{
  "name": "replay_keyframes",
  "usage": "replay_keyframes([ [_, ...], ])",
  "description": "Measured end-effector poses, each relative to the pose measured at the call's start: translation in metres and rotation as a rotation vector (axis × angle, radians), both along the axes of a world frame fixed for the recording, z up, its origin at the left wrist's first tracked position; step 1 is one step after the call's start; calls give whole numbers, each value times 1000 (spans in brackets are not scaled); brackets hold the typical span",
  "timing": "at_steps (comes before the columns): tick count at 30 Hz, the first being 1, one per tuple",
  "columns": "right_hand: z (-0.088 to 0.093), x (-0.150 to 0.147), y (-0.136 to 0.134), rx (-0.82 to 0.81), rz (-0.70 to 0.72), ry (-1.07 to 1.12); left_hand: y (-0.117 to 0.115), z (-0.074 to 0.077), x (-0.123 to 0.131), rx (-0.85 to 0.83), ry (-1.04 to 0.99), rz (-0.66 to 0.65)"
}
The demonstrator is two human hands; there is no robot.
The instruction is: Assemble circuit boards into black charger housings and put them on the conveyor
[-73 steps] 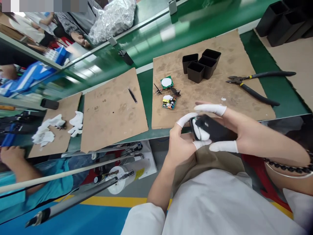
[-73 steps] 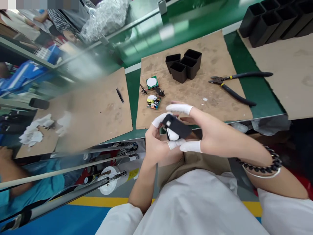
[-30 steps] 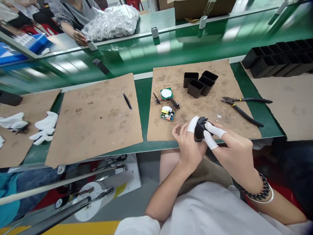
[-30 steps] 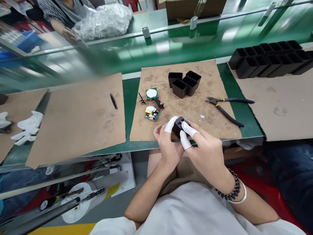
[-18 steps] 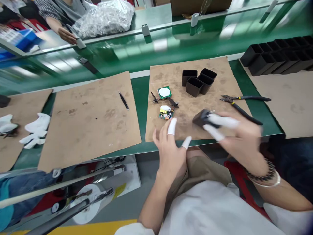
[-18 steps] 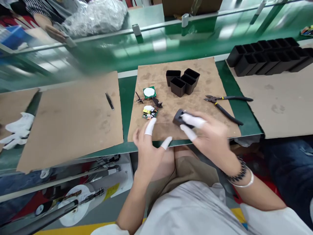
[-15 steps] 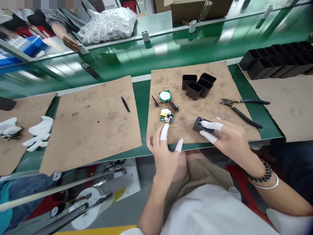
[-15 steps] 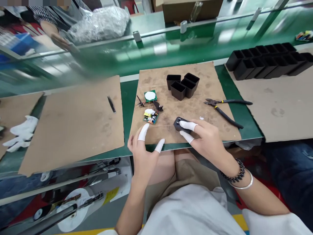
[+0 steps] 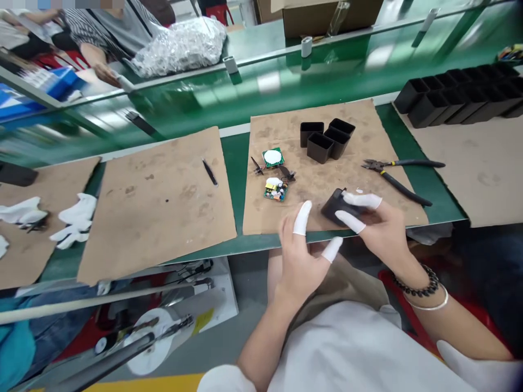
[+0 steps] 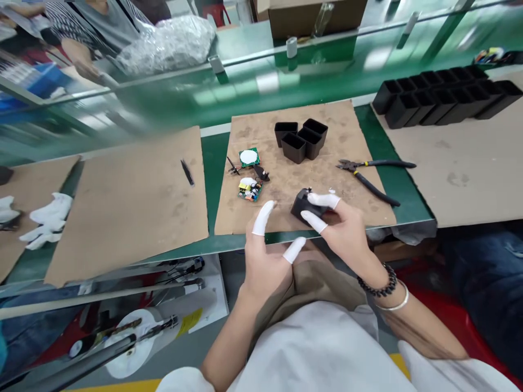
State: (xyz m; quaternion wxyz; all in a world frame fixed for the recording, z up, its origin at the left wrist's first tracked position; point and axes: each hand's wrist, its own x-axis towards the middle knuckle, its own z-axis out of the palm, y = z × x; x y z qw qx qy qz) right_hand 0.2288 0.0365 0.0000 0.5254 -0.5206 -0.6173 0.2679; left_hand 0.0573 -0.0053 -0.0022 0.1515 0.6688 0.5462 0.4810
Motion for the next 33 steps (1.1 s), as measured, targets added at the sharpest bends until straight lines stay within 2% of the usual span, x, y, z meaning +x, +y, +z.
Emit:
replay_keyframes([
  [2, 2, -6, -5, -223, 82, 319, 3, 6, 9, -29, -87, -65],
  [4, 8, -10, -10, -439, 239, 563, 7, 14, 16, -70, -186, -104],
  [6, 15, -12, -15, -597, 360, 672, 9, 22, 19, -129, -272, -113],
  [9, 20, -11, -15, -657, 397, 644, 8, 32, 21, -184, -330, -78],
  [13, 17, -10, -6, -527, 349, 485, 4, 38, 22, -223, -396, -56],
  [16, 16, -7, -5, -438, 366, 420, 3, 40, 23, -294, -577, -87],
  [18, 19, -2, -9, -376, 372, 370, 4, 39, 23, -381, -765, -106],
  [20, 24, 6, -17, -273, 320, 263, 6, 36, 22, -511, -1000, -114],
  [23, 32, 21, -24, 4, 219, -35, 9, 31, 15, -808, -1383, -166],
  [26, 33, 32, -15, 232, 333, -221, 11, 27, 5, -1160, -1624, -286],
  [28, 32, 35, -4, 242, 466, -224, 12, 25, 1, -1290, -1710, -313],
  [30, 33, 33, 2, 184, 540, -256, 14, 23, -1, -1325, -1758, -298],
  [33, 44, 25, 6, 199, 544, -399, 17, 24, -1, -1253, -1750, -305],
])
